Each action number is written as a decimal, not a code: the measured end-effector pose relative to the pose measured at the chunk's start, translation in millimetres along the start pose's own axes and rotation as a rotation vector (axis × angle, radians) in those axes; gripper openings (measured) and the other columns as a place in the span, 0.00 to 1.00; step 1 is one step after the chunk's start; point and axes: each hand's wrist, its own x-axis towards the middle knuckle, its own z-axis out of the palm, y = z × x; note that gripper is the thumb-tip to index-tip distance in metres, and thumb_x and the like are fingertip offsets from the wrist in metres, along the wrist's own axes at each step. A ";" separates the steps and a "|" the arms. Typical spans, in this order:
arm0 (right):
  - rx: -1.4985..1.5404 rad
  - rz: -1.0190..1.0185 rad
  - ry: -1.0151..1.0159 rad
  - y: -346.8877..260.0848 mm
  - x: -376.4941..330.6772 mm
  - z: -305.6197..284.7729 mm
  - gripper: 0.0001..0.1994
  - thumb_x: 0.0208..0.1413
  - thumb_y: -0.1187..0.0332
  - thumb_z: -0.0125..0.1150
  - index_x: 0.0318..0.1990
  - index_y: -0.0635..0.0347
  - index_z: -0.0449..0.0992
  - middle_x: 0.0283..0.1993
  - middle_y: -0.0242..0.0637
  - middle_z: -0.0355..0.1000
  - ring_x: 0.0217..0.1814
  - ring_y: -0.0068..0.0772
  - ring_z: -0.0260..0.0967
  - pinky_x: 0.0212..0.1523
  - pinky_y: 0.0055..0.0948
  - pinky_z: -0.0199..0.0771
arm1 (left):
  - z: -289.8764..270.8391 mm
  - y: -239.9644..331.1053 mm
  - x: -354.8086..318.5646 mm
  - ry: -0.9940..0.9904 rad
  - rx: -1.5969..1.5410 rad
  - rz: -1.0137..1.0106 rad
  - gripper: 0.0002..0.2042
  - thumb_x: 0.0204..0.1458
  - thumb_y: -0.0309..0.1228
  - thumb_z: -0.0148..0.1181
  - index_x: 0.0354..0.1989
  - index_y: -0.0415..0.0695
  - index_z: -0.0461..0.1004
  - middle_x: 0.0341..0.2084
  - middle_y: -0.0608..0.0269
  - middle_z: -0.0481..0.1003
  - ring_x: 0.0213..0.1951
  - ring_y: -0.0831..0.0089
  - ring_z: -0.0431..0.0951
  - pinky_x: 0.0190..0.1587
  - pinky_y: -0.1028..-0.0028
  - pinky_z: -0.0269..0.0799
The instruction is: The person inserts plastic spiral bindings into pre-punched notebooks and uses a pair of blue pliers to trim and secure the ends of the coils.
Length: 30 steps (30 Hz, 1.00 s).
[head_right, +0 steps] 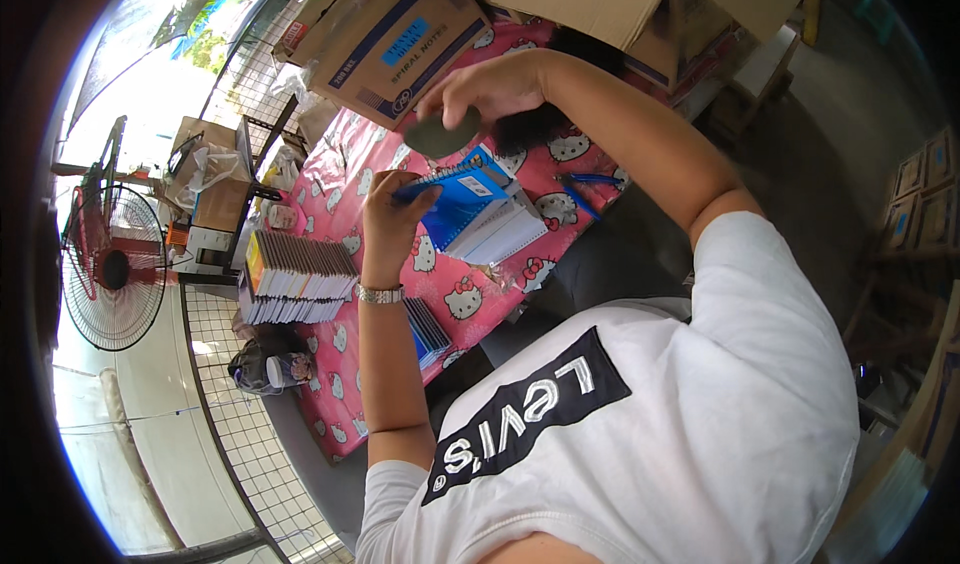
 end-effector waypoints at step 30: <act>-1.564 0.307 0.978 260.5 -104.4 28.2 0.33 0.50 0.53 0.67 0.62 0.58 0.67 0.67 0.48 0.59 0.72 0.50 0.52 0.69 0.49 0.53 | 5.6 -8.2 -14.6 0.170 -0.663 -0.227 0.09 0.57 0.24 0.60 0.42 0.30 0.77 0.32 0.61 0.78 0.31 0.77 0.78 0.33 0.76 0.81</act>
